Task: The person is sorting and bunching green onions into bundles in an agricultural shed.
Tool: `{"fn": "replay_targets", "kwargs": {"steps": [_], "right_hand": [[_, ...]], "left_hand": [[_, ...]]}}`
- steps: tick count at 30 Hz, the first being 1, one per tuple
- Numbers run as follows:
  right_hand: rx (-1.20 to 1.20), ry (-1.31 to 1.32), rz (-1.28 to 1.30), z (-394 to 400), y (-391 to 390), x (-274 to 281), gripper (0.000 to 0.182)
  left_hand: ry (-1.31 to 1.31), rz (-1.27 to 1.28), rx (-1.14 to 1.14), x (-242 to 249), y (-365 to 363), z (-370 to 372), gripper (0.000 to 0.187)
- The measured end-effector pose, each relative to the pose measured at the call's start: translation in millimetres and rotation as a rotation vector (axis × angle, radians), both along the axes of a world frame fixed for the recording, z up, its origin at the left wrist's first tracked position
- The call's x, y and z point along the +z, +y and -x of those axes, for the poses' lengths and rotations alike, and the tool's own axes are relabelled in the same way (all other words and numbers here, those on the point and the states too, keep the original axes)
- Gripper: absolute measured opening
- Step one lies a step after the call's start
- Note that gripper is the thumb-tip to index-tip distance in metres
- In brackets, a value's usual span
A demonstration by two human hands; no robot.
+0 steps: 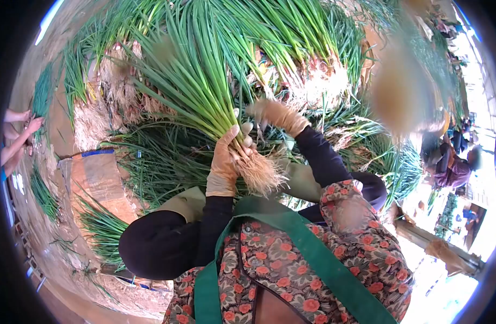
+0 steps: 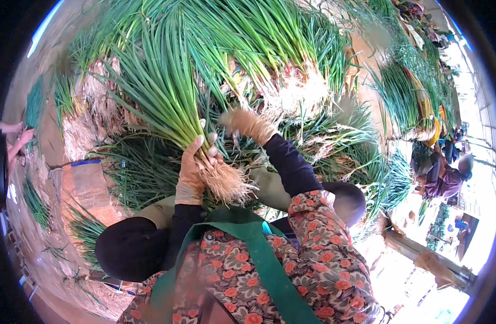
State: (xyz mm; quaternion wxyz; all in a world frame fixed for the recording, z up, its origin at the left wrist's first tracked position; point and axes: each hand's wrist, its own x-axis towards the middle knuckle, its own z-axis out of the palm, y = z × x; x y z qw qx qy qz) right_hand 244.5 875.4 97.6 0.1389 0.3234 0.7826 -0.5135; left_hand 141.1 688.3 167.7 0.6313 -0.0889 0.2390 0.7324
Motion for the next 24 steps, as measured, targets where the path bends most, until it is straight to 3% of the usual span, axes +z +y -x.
{"fn": "replay_targets", "kwargs": {"steps": [2, 3, 5, 8, 9, 11, 12, 13, 17, 19, 20, 22, 24], "right_hand": [[-0.408, 0.372, -0.424, -3, 35, -14, 0.022], [-0.602, 0.315, -0.484, 1, 66, -66, 0.020], [0.604, -0.383, -1.320, 6, 91, -87, 0.024], [-0.094, -0.123, -0.824, 7, 56, -37, 0.025], [-0.100, 0.035, -0.829, 3, 57, -49, 0.027], [-0.160, -0.131, -0.732, 2, 36, 21, 0.025], [-0.185, -0.156, -0.807, 3, 28, 45, 0.023], [-0.178, 0.111, -0.925, -10, 25, 42, 0.017], [0.171, 0.381, -0.913, -20, -37, 104, 0.021], [0.329, 0.532, -0.692, -28, -71, 108, 0.027], [0.304, 0.358, -0.363, -37, -73, 99, 0.023], [0.064, 0.380, 0.206, -45, -62, 97, 0.026], [-0.170, 0.235, 0.495, -42, -50, 83, 0.042]], "left_hand": [[-0.058, -0.004, 0.016, -17, 0, -3, 0.039], [-0.082, -0.009, 0.023, -21, 2, -3, 0.038], [-0.064, 0.045, -0.014, -18, 2, -2, 0.031], [0.002, 0.102, -0.041, -22, 2, 2, 0.025], [-0.004, 0.117, -0.039, -23, 2, 2, 0.025], [-0.017, 0.146, -0.047, -22, 2, 1, 0.025], [-0.002, 0.169, -0.021, -21, 3, -1, 0.029], [-0.012, 0.181, -0.010, -15, 5, -2, 0.031], [0.008, 0.184, -0.004, -10, 12, -8, 0.035], [0.093, 0.142, -0.087, -19, 5, -3, 0.030], [0.031, 0.117, -0.093, -6, 8, -5, 0.028], [0.105, 0.159, -0.127, -22, 3, -5, 0.029], [0.114, 0.205, -0.136, -21, 0, -5, 0.027]]}}
